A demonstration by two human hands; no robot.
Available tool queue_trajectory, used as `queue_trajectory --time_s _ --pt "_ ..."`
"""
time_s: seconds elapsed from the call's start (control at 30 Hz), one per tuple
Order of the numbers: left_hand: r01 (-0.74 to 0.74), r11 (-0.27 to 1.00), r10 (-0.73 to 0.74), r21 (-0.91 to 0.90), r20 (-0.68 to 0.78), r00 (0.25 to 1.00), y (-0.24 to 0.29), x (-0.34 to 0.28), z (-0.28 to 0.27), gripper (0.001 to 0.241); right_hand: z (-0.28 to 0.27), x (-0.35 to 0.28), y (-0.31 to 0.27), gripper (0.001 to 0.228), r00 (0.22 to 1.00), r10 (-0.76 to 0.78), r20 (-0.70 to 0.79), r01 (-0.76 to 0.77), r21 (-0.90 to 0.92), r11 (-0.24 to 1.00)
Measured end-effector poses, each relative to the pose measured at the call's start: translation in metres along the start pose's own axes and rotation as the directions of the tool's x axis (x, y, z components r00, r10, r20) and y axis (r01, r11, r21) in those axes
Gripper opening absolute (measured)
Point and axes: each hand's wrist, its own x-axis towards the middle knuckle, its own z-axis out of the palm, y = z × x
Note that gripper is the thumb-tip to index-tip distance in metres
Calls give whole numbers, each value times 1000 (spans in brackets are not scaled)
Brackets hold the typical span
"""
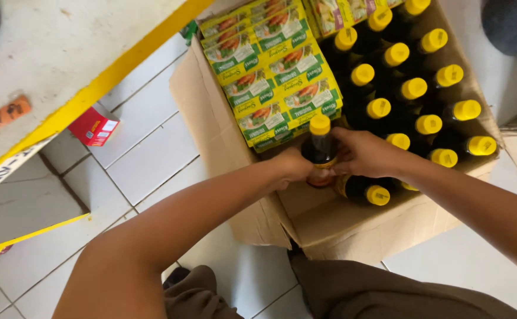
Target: Stocking bottles of soy sauce from a cardboard box onto a grocery store shelf.
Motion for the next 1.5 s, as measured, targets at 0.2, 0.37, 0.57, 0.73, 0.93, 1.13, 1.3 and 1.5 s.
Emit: queue_trajectory --time_s 0.2,0.37,0.57,0.73,0.93,1.13,1.3,1.5 --pt "-242 954 239 -176 -39 970 67 -102 -24 69 -25 -16 -21 64 968 -235 -87 247 173 953" --pt "-343 914 391 218 -239 889 121 -189 -66 71 -55 -32 -93 61 928 -352 -123 373 303 877" --pt "-692 714 669 107 -396 629 143 -279 -105 74 -71 -38 -195 74 767 -577 -280 636 223 738" --pt "-687 632 738 358 -550 392 153 -335 -140 73 -65 -29 -289 68 535 -768 -352 828 41 559" --pt "-701 422 849 574 -522 83 137 -335 -209 63 -50 24 -346 52 399 -846 -353 905 5 425" --pt "-689 371 863 622 -505 9 135 -305 -259 61 -45 73 -365 48 419 -819 -393 898 48 437" --pt "-610 520 780 598 -624 53 138 -295 -253 65 -45 91 -365 50 464 -796 -388 857 -30 515" --pt "-553 619 665 557 -747 -9 136 -277 -231 73 -47 121 -380 45 456 -802 -385 838 -119 533"
